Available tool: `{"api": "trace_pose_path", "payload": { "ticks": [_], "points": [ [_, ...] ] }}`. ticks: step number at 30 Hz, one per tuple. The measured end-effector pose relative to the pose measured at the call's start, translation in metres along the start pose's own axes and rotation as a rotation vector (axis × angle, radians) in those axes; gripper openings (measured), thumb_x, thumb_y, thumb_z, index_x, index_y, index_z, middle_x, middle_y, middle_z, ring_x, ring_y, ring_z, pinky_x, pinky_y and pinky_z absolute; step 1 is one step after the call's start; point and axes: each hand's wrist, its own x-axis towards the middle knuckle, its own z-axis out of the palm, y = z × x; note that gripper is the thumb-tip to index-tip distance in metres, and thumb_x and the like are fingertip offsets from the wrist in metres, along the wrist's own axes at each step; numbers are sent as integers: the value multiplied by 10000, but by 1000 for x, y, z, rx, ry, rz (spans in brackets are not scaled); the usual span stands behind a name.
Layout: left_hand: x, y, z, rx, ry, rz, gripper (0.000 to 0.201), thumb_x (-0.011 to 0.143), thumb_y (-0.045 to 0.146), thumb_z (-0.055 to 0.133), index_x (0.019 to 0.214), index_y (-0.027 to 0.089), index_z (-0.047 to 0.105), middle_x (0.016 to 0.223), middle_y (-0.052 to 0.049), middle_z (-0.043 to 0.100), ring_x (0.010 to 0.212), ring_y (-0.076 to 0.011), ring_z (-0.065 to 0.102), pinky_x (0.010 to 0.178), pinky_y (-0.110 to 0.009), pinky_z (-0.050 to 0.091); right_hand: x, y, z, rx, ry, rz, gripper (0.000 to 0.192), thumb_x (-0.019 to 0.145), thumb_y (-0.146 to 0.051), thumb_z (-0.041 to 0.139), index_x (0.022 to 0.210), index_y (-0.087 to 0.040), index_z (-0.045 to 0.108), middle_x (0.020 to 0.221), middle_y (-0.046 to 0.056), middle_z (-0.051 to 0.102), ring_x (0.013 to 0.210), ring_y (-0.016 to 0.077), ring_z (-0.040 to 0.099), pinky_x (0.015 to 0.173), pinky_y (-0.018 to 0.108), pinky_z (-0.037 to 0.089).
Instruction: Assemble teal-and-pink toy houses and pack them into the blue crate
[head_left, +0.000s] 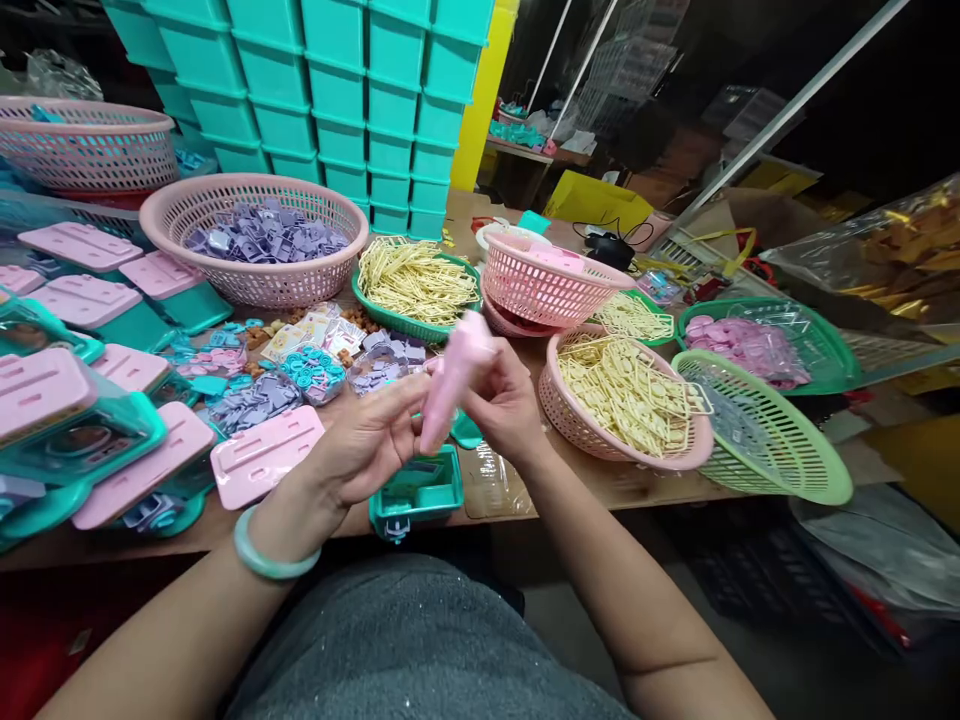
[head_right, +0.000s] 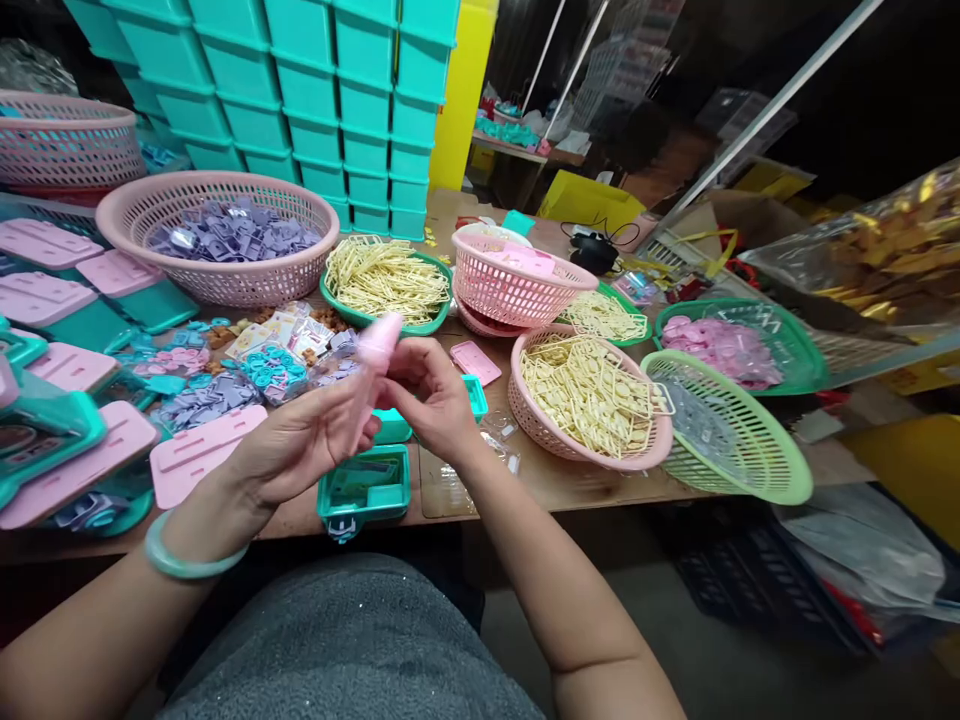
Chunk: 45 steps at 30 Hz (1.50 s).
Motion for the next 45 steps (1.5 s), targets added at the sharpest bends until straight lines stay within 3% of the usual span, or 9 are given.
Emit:
{"api": "trace_pose_path", "payload": {
  "ticks": [4, 6, 11, 16, 21, 27, 35, 41, 45],
  "points": [
    [-6, 6, -1, 176, 187, 222, 432, 762, 189, 829, 1161, 149, 667, 1006, -66, 745, 838, -164, 708, 710, -259, 590, -22, -28, -17, -119, -4, -104, 419, 915, -481, 691, 1223, -303, 470, 1377, 76, 607, 1291, 258, 601, 1085, 480, 528],
    [-12, 8, -1, 331, 211, 315, 481, 740, 234, 861, 1170, 147, 664, 1002, -64, 743, 873, -176, 709, 751, -272, 587, -30, -44, -25, -281, -153, -165, 484, 943, -450, 665, 1347, -322, 432, 1542, 87, 475, 1448, 285, 457, 1188, 538, 419],
    [-29, 0, -6, 527, 124, 267, 578, 783, 382, 820, 1271, 147, 620, 1041, -91, 756, 931, -225, 726, 839, -354, 586, -55, -41, -15, -666, -467, -258, 669, 905, -361, 742, 1461, -277, 379, 1460, 139, 535, 1365, 307, 524, 1128, 542, 472],
    [-62, -45, -41, 574, 388, 392, 491, 873, 388, 701, 1310, 182, 615, 1382, -131, 667, 1327, -285, 592, 1164, -450, 430, -76, -5, -8, -664, -548, -210, 825, 904, -441, 745, 1559, -280, 270, 1465, 145, 540, 1330, 294, 546, 1095, 504, 509],
    [-73, -93, -71, 286, 349, 275, 643, 830, 310, 641, 1447, 169, 533, 1583, -133, 493, 1505, -290, 395, 1262, -456, 291, -79, 2, -2, -723, -726, -169, 808, 973, -418, 652, 1627, -319, 187, 1593, 122, 428, 1454, 297, 428, 1173, 535, 441],
    [-59, -99, -76, 446, 311, 291, 547, 879, 424, 671, 1380, 210, 617, 1506, -112, 575, 1469, -324, 431, 1242, -482, 296, -89, 12, 7, -934, -745, -162, 1024, 934, -505, 678, 1655, -300, -20, 1691, 129, 246, 1548, 342, 268, 1228, 611, 344],
    [-58, -90, -76, 450, 245, 248, 583, 865, 463, 711, 1363, 180, 603, 1446, -133, 615, 1388, -313, 525, 1181, -452, 383, -90, 10, 11, -969, -756, -157, 1209, 805, -573, 800, 1656, -299, -15, 1685, 147, 257, 1542, 375, 270, 1229, 629, 319],
    [-60, -92, -83, 673, 231, 305, 803, 792, 479, 778, 1490, 212, 482, 1621, -137, 433, 1516, -326, 363, 1247, -465, 280, -93, 3, 11, -889, -737, -133, 1049, 869, -427, 758, 1654, -300, 74, 1721, 108, 143, 1592, 367, 61, 1264, 637, 200],
    [-62, -86, -70, 771, 267, 269, 808, 694, 460, 852, 1391, 184, 551, 1452, -162, 602, 1351, -359, 546, 1165, -521, 384, -93, 3, 0, -551, -691, 7, 872, 905, -358, 663, 1629, -327, 178, 1731, 76, 108, 1598, 322, 80, 1256, 602, 219]
  ]
}}
